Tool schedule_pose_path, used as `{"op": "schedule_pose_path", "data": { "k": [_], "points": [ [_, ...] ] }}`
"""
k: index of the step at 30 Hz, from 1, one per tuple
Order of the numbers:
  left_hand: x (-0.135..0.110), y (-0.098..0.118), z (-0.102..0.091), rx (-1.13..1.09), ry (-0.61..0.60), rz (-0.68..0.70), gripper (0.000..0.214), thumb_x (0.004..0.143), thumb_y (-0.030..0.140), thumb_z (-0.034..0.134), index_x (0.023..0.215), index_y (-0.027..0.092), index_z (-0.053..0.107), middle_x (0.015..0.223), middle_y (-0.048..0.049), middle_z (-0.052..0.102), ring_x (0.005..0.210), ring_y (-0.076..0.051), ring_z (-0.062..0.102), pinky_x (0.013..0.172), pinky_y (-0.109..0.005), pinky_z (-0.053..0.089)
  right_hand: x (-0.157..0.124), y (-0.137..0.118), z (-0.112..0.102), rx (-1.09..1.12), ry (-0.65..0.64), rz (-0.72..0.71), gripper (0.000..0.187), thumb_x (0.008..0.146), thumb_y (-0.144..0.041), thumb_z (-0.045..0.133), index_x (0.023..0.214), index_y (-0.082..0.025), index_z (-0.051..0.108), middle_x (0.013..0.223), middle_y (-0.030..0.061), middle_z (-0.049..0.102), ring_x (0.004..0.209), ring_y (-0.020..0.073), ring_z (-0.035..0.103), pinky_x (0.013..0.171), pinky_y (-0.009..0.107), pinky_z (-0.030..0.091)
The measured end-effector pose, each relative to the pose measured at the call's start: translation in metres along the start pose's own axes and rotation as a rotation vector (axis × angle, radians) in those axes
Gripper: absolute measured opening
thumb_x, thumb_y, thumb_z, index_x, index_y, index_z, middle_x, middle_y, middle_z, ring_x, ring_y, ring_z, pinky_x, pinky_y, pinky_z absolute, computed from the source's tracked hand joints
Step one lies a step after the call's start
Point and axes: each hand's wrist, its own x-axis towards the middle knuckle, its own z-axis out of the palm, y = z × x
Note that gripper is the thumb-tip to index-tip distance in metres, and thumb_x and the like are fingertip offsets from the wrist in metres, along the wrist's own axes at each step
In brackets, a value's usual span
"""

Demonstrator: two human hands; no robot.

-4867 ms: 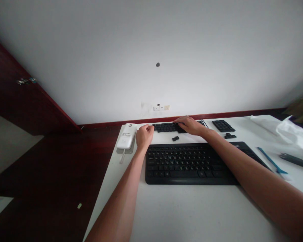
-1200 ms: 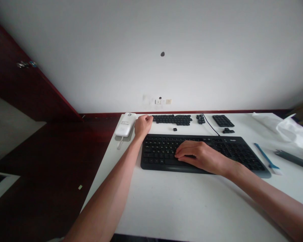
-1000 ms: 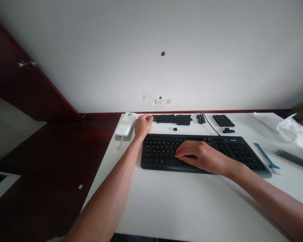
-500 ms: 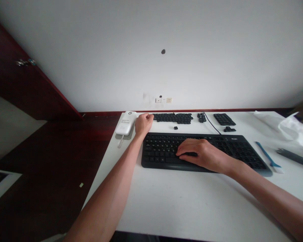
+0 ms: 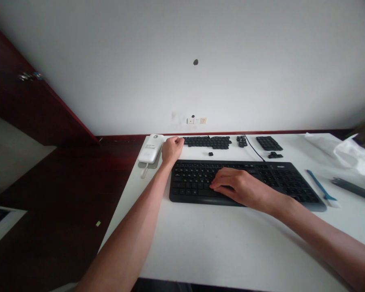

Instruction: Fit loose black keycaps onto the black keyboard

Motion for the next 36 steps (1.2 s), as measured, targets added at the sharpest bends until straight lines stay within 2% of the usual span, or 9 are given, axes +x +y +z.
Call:
{"op": "schedule_pose_path", "data": {
  "k": [4, 7, 12, 14, 21, 26, 29, 32, 36],
  "points": [
    [-0.001, 0.001, -0.001, -0.025, -0.005, -0.015, 0.034, 0.09, 0.036, 0.053, 0.06, 0.02, 0.047, 0.06, -0.0005, 0.05, 0.062, -0.015, 0.037, 0.062, -0.031, 0.025, -0.003, -0.011, 0.003, -0.182, -0.045, -0.015, 0.025, 0.106, -0.018, 0.053, 0.101, -0.019, 0.077, 0.092, 0.007, 0.07, 0.088, 0.0217, 0.066, 0.074, 0.036, 0.052],
    [-0.001, 0.002, -0.002, -0.036, -0.001, -0.021, 0.034, 0.089, 0.035, 0.054, 0.06, 0.02, 0.046, 0.06, -0.0001, 0.05, 0.061, -0.014, 0.035, 0.062, -0.03, 0.025, -0.005, -0.016, 0.007, -0.291, -0.089, -0.015, 0.022, 0.101, -0.008, 0.054, 0.101, -0.018, 0.074, 0.09, 0.0062, 0.067, 0.087, 0.0226, 0.062, 0.073, 0.037, 0.049],
    [-0.001, 0.003, -0.002, -0.031, -0.006, -0.021, 0.034, 0.09, 0.035, 0.053, 0.06, 0.02, 0.046, 0.06, -0.0007, 0.051, 0.061, -0.014, 0.038, 0.062, -0.03, 0.026, -0.004, -0.024, 0.006, -0.37, -0.121, -0.017, 0.02, 0.096, -0.002, 0.058, 0.091, -0.017, 0.07, 0.09, 0.0064, 0.065, 0.085, 0.0234, 0.06, 0.071, 0.037, 0.048],
    [-0.002, 0.003, -0.003, -0.023, -0.012, -0.025, 0.034, 0.09, 0.036, 0.053, 0.06, 0.02, 0.047, 0.061, -0.0007, 0.052, 0.062, -0.015, 0.04, 0.062, -0.03, 0.026, -0.004, -0.027, 0.005, -0.386, -0.115, -0.021, 0.021, 0.095, 0.0, 0.058, 0.093, -0.016, 0.071, 0.09, 0.0066, 0.066, 0.085, 0.0234, 0.06, 0.072, 0.037, 0.049],
    [-0.002, 0.004, -0.004, -0.018, -0.014, -0.038, 0.033, 0.09, 0.036, 0.053, 0.061, 0.021, 0.048, 0.061, -0.0001, 0.052, 0.062, -0.015, 0.039, 0.062, -0.03, 0.026, -0.007, -0.027, 0.008, -0.352, -0.074, 0.024, 0.029, 0.093, 0.003, 0.058, 0.105, -0.017, 0.075, 0.093, 0.0049, 0.069, 0.087, 0.0225, 0.065, 0.077, 0.037, 0.052],
    [-0.002, 0.003, -0.004, -0.027, -0.018, -0.024, 0.033, 0.09, 0.036, 0.052, 0.061, 0.02, 0.05, 0.062, -0.0005, 0.054, 0.063, -0.015, 0.041, 0.062, -0.03, 0.026, -0.005, -0.018, 0.012, -0.316, -0.048, 0.038, 0.029, 0.091, 0.003, 0.059, 0.096, -0.018, 0.077, 0.087, 0.0032, 0.07, 0.084, 0.0218, 0.068, 0.076, 0.036, 0.053],
    [-0.002, 0.003, -0.003, -0.025, -0.014, -0.025, 0.034, 0.089, 0.037, 0.052, 0.06, 0.02, 0.048, 0.062, -0.0005, 0.054, 0.063, -0.015, 0.04, 0.062, -0.03, 0.025, -0.003, -0.012, 0.015, -0.281, 0.014, 0.038, 0.025, 0.094, -0.001, 0.057, 0.091, -0.018, 0.076, 0.085, 0.0042, 0.069, 0.085, 0.0222, 0.067, 0.075, 0.036, 0.053],
    [-0.002, 0.004, -0.003, -0.025, -0.019, -0.038, 0.034, 0.089, 0.037, 0.053, 0.06, 0.02, 0.048, 0.061, -0.0004, 0.054, 0.062, -0.015, 0.039, 0.062, -0.03, 0.026, -0.002, -0.007, 0.018, -0.226, 0.092, 0.048, 0.024, 0.093, -0.001, 0.054, 0.09, -0.016, 0.072, 0.088, 0.0055, 0.069, 0.085, 0.0209, 0.065, 0.074, 0.034, 0.053],
    [-0.001, 0.004, -0.002, -0.032, -0.018, -0.046, 0.035, 0.089, 0.037, 0.053, 0.059, 0.02, 0.046, 0.06, 0.0002, 0.051, 0.061, -0.014, 0.037, 0.062, -0.03, 0.025, -0.002, -0.006, 0.02, -0.231, 0.104, 0.029, 0.024, 0.092, -0.001, 0.053, 0.093, -0.017, 0.071, 0.089, 0.0059, 0.069, 0.085, 0.0214, 0.064, 0.073, 0.035, 0.054]
  ]
}}
